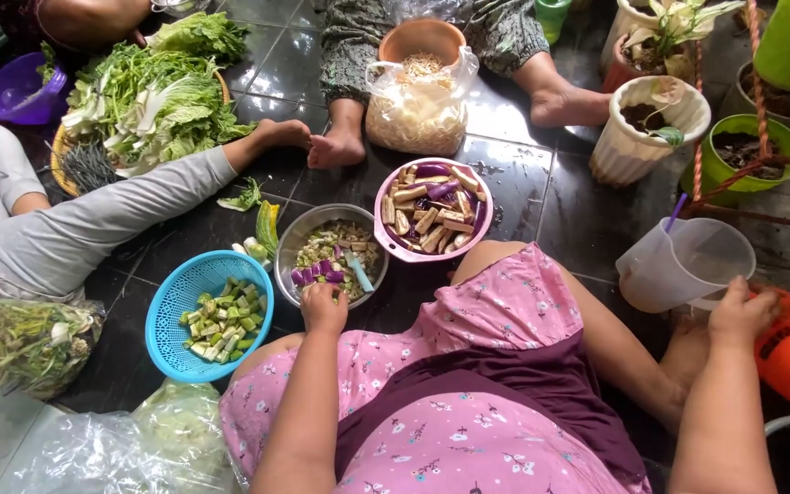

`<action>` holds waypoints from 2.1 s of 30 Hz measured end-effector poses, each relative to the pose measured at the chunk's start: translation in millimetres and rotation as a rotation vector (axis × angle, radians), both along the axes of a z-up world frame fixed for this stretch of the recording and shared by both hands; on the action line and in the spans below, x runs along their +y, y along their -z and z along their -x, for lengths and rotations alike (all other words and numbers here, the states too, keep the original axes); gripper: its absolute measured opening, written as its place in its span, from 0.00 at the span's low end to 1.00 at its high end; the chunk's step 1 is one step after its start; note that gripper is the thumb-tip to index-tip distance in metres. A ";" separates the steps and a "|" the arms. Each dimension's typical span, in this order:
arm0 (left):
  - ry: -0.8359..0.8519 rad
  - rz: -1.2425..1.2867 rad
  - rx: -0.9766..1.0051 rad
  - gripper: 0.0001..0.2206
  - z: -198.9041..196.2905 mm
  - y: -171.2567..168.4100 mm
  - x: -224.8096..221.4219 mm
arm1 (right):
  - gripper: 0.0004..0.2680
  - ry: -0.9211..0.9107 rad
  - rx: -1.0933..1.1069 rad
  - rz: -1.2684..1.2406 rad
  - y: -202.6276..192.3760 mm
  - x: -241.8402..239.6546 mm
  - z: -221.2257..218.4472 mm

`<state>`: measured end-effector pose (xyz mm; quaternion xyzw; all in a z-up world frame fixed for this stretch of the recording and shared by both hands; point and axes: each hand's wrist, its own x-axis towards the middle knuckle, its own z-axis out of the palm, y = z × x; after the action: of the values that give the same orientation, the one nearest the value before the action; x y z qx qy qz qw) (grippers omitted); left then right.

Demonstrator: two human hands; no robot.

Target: A person sitting on the floor cuts eggplants into smaller pieces using a knife and places them into a bowl.

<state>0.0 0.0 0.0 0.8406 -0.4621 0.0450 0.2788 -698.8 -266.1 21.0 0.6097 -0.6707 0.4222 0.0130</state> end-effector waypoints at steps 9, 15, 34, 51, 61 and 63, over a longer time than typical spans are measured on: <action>0.038 0.005 -0.059 0.08 -4.5 1.4 1.8 | 0.14 -0.127 -0.275 -0.018 72.3 -37.3 39.0; 0.035 0.089 -0.179 0.08 -32.9 52.0 -0.3 | 0.22 0.206 -0.288 -0.249 42.4 -17.6 -9.2; 0.143 -0.044 -0.033 0.09 -18.7 16.7 4.5 | 0.21 0.318 0.488 -0.640 -222.6 144.9 90.0; 0.115 -0.073 0.030 0.09 -19.6 13.7 2.8 | 0.29 0.302 0.048 -0.945 -198.9 191.5 97.1; 0.085 -0.093 0.112 0.09 -19.5 7.5 2.1 | 0.42 0.353 0.174 -1.028 -119.5 188.5 158.2; 0.104 -0.088 0.113 0.10 -21.7 13.5 1.3 | 0.37 0.343 -0.045 -0.908 -113.5 194.2 165.5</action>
<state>21.7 1.3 -13.5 0.8280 -0.4904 -0.0375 0.2693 -864.3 -72.0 134.5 0.4252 -0.8780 0.0918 -0.1996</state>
